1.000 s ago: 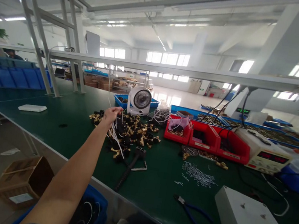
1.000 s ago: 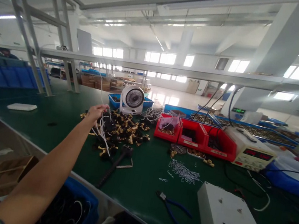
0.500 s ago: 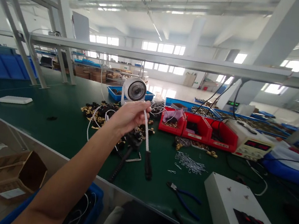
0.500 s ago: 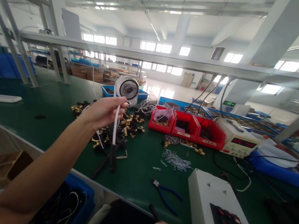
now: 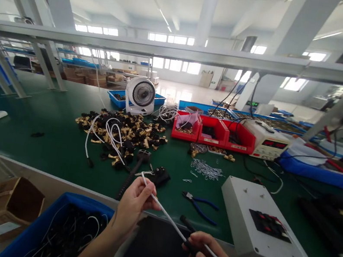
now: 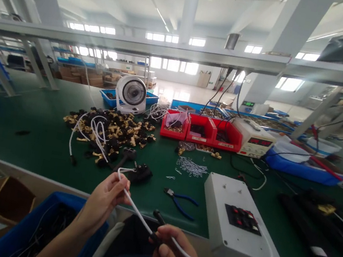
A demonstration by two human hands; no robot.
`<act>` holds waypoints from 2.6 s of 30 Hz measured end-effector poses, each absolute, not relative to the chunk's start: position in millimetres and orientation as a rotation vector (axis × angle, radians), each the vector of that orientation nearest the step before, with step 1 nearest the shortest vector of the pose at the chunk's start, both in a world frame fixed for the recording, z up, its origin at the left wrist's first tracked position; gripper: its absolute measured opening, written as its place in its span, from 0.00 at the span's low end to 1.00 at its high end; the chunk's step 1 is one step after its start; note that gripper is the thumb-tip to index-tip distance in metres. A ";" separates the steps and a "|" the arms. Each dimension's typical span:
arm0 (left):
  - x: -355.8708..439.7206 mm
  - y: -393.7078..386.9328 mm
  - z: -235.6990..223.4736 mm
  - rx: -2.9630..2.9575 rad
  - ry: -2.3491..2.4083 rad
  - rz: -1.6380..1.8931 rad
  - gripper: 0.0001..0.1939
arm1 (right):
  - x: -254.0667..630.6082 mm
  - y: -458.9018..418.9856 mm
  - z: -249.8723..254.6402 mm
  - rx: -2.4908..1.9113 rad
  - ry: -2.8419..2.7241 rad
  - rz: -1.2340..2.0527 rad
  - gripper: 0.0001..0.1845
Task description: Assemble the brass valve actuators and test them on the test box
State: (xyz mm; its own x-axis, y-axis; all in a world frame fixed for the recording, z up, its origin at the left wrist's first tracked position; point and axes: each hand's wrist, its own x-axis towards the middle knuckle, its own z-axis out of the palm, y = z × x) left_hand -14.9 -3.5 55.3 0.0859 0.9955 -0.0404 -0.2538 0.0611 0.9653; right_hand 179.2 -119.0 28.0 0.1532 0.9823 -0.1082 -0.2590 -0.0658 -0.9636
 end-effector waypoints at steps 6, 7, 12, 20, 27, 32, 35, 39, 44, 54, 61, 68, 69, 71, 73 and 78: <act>-42.7 -34.6 36.6 1.593 1.536 1.601 0.28 | 183.5 -117.8 32.0 -1.238 -0.873 1.202 0.19; -39.2 -41.9 38.8 1.871 1.500 1.583 0.24 | 184.6 -117.6 32.7 -1.243 -0.890 1.202 0.18; -3.4 -71.5 54.3 2.458 0.894 0.973 0.14 | 189.8 -119.8 37.8 -1.144 -1.026 1.204 0.17; -6.6 -77.4 64.3 2.235 0.943 1.107 0.13 | 200.4 -137.5 51.8 -1.080 -1.126 0.813 0.14; -10.6 -82.9 80.3 2.285 0.894 1.112 0.12 | 192.4 -150.4 78.8 -0.983 -1.007 0.992 0.05; -11.9 -86.8 85.9 2.318 0.890 1.071 0.15 | 184.0 -151.8 88.9 -0.976 -0.959 0.950 0.05; -11.9 -88.0 87.2 2.354 0.914 1.049 0.18 | 180.2 -151.6 90.6 -1.061 -0.937 0.919 0.08; -13.2 -88.0 88.9 2.401 0.901 0.989 0.21 | 178.8 -151.7 90.5 -1.159 -0.953 0.895 0.10; -19.3 -87.6 93.6 2.362 0.851 0.843 0.19 | 184.9 -152.9 89.9 -1.108 -1.044 0.958 0.05; -12.1 -86.4 81.7 2.463 0.912 0.850 0.21 | 185.4 -150.2 70.3 -1.201 -1.043 0.930 0.08; -4.1 -56.1 61.2 2.499 0.946 0.548 0.10 | 239.6 -156.9 33.3 -1.689 -1.471 1.424 0.27; -64.9 65.9 51.4 2.189 1.713 1.127 0.11 | 287.1 -126.0 98.0 -1.872 -1.529 0.741 0.09; -71.1 85.0 47.7 2.144 1.790 1.147 0.12 | 293.1 -112.4 108.1 -1.955 -1.460 0.480 0.07; -79.4 119.1 40.2 2.079 1.912 1.156 0.16 | 306.9 -82.3 121.3 -2.080 -1.320 0.101 0.11; -85.1 146.0 32.4 2.056 1.989 1.125 0.19 | 321.1 -52.8 124.8 -2.142 -1.234 -0.026 0.18; -108.1 181.3 14.5 2.074 2.051 1.078 0.17 | 341.0 -9.3 109.0 -2.200 -1.244 0.214 0.21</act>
State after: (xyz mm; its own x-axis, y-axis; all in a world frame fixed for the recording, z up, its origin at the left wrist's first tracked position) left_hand -108.1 181.3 14.5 -0.1101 0.8908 0.4408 0.8682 -0.1297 0.4789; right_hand 341.0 -9.3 109.0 0.5485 0.8234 0.1456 0.7274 -0.3840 -0.5687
